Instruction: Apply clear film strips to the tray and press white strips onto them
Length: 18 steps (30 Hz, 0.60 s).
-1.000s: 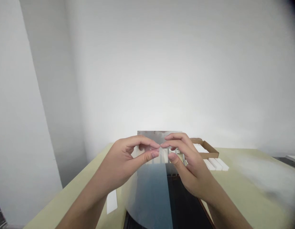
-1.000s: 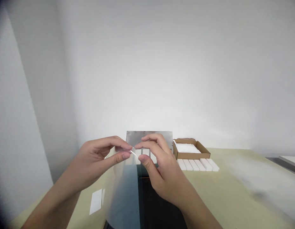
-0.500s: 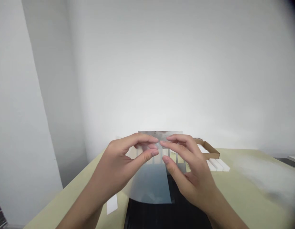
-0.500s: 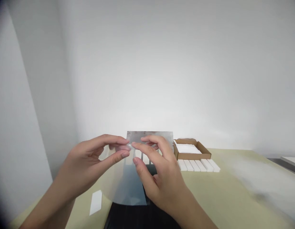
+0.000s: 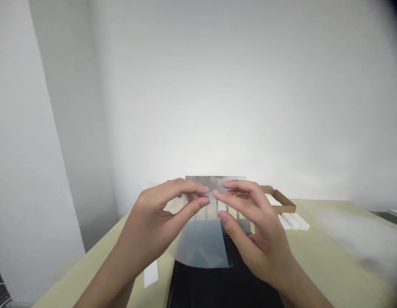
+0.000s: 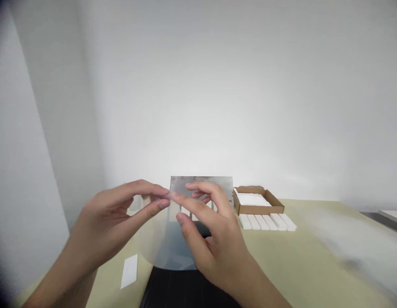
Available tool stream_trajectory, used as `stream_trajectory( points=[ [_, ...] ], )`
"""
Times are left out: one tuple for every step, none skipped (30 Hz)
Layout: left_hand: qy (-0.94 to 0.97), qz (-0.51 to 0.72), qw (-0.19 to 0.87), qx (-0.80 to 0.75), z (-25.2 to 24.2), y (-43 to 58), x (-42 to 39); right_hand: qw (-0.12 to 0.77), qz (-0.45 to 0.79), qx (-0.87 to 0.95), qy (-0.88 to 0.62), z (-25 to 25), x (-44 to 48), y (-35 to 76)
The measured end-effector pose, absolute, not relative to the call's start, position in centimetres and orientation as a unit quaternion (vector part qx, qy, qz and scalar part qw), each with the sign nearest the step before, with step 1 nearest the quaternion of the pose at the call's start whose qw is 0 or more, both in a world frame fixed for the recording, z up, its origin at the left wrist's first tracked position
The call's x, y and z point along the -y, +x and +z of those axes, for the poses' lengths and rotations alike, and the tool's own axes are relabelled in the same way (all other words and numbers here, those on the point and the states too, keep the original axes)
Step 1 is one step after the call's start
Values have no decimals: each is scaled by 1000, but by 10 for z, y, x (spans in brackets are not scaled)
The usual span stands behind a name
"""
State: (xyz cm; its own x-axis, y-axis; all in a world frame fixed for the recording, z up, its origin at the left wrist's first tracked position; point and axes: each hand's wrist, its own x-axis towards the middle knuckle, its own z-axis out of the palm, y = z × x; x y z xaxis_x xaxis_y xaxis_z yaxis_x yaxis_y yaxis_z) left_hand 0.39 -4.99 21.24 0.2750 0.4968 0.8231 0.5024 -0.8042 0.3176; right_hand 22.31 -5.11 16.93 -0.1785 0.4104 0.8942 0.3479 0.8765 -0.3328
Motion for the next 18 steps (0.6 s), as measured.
stream_trajectory(
  points=[
    [-803, -511, -3, 308, 213, 3, 50, 602, 45, 758, -247, 170, 51, 223],
    [-809, -506, -11, 299, 213, 3, 51, 604, 70, 755, -244, 170, 52, 222],
    [-816, -501, -19, 287, 213, 2, 51, 600, 97, 758, -238, 171, 52, 222],
    [-824, -496, -26, 274, 213, 2, 52, 590, 125, 764, -229, 173, 52, 222],
    [-832, -490, -28, 259, 213, 2, 52, 580, 145, 771, -220, 174, 52, 223],
    [-840, -484, -26, 245, 213, 1, 52, 573, 156, 776, -211, 175, 53, 223],
    [-847, -478, -21, 232, 213, 1, 53, 575, 155, 777, -204, 175, 54, 223],
    [-851, -476, -14, 222, 213, 1, 53, 582, 141, 775, -200, 176, 55, 223],
    [-853, -475, -8, 215, 213, 1, 53, 592, 117, 773, -197, 176, 56, 222],
    [-854, -477, -3, 209, 213, 1, 54, 599, 88, 772, -195, 177, 58, 221],
    [-854, -479, 2, 205, 214, 1, 54, 604, 59, 771, -193, 177, 60, 221],
    [-853, -481, 7, 202, 214, 2, 54, 607, 34, 770, -194, 177, 61, 220],
    [-851, -485, 15, 200, 214, 2, 55, 609, 13, 768, -198, 177, 62, 220],
    [-850, -488, 24, 198, 214, 3, 55, 607, -2, 768, -206, 177, 63, 220],
    [-848, -491, 34, 196, 213, 4, 55, 604, -13, 767, -215, 176, 63, 221],
    [-847, -493, 45, 194, 213, 5, 56, 600, -20, 769, -221, 176, 63, 221],
    [-845, -496, 54, 193, 212, 6, 56, 596, -25, 770, -226, 175, 63, 222],
    [-844, -498, 60, 192, 211, 6, 57, 594, -29, 771, -228, 175, 62, 223]
  ],
)
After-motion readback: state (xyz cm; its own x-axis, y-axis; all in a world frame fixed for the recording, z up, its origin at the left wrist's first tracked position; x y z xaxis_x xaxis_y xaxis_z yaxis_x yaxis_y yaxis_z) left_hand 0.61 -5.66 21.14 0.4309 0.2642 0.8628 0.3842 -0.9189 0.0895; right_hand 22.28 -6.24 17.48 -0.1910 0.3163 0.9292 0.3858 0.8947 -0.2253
